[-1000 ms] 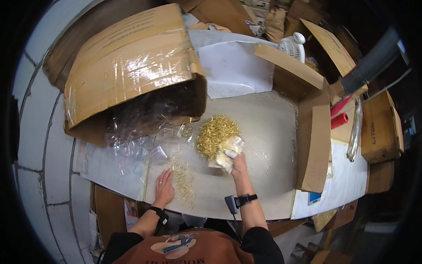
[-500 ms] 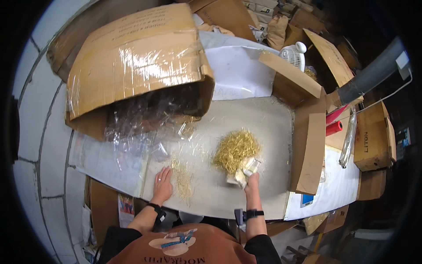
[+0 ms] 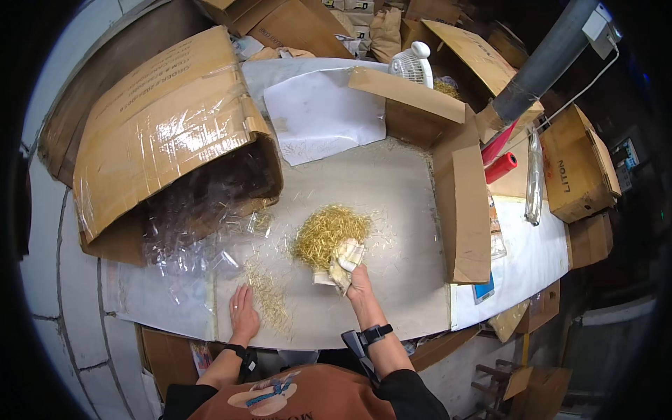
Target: Picking up small bundles of gold-colored wire, placing them in plastic bags, and sealing them.
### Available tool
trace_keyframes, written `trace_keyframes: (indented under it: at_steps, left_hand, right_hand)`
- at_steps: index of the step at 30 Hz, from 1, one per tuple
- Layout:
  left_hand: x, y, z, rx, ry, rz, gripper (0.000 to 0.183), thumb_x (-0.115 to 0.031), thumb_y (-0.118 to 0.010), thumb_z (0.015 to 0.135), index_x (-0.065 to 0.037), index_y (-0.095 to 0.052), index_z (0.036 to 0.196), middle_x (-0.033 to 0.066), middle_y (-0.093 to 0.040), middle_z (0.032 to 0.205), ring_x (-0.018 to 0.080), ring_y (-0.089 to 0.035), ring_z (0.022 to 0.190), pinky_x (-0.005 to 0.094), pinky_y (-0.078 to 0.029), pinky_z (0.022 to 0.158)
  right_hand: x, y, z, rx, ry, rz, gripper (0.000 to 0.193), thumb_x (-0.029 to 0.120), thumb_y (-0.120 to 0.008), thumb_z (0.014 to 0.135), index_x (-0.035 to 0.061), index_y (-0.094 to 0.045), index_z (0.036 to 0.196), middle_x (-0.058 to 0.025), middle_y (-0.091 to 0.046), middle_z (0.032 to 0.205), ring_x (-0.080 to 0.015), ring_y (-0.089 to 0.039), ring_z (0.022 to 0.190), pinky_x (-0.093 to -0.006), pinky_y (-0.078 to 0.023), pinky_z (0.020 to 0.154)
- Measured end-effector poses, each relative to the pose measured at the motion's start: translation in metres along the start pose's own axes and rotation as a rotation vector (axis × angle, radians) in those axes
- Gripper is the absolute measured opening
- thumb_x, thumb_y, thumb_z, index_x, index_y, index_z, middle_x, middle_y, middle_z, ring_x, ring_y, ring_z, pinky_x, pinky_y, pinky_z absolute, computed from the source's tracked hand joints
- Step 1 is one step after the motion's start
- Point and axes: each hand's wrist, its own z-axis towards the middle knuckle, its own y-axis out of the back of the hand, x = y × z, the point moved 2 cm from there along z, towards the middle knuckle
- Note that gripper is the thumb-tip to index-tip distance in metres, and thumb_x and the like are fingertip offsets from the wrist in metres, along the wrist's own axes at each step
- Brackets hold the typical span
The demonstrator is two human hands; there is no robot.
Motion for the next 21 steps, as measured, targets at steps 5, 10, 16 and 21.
trace_keyframes:
  at_steps: [5,10,16,21]
  left_hand:
    - [-0.004,0.005,0.001,-0.048,-0.027,-0.038,0.058,0.001,-0.048,0.073,-0.002,-0.044,0.13,0.0113,-0.038,0.14,0.0282,-0.029,0.134,0.0424,-0.023,0.11]
    - [0.001,0.003,0.004,-0.004,0.024,-0.057,0.057,0.001,-0.049,0.073,-0.001,-0.044,0.13,0.0116,-0.038,0.14,0.0285,-0.03,0.134,0.0429,-0.024,0.109]
    - [0.005,0.008,0.0,-0.028,0.011,-0.061,0.056,-0.001,-0.049,0.074,-0.002,-0.044,0.13,0.0105,-0.038,0.14,0.0273,-0.03,0.134,0.0432,-0.024,0.109]
    - [-0.001,0.011,0.001,-0.012,-0.003,-0.076,0.056,-0.003,-0.049,0.075,-0.004,-0.044,0.131,0.0085,-0.038,0.141,0.0252,-0.03,0.134,0.0429,-0.024,0.109]
  right_hand:
    - [0.045,-0.026,-0.027,-0.122,0.238,-0.417,0.033,-0.003,-0.061,0.078,-0.0024,-0.055,0.111,-0.0098,-0.063,0.093,-0.021,-0.064,0.077,-0.034,-0.056,0.067]
    - [0.092,-0.057,-0.028,-0.195,0.53,-0.437,0.026,-0.005,-0.058,0.078,-0.0052,-0.059,0.104,-0.0117,-0.064,0.087,-0.0211,-0.064,0.069,-0.0312,-0.055,0.059]
    - [0.116,-0.071,-0.013,-0.107,0.578,-0.366,0.03,-0.007,-0.058,0.078,-0.006,-0.059,0.108,-0.011,-0.064,0.094,-0.0206,-0.064,0.074,-0.0323,-0.055,0.062]
    - [0.111,-0.016,0.037,-0.237,0.352,-0.399,0.029,0.002,-0.06,0.083,-0.0044,-0.057,0.111,-0.0111,-0.064,0.09,-0.0229,-0.064,0.074,-0.0331,-0.055,0.061]
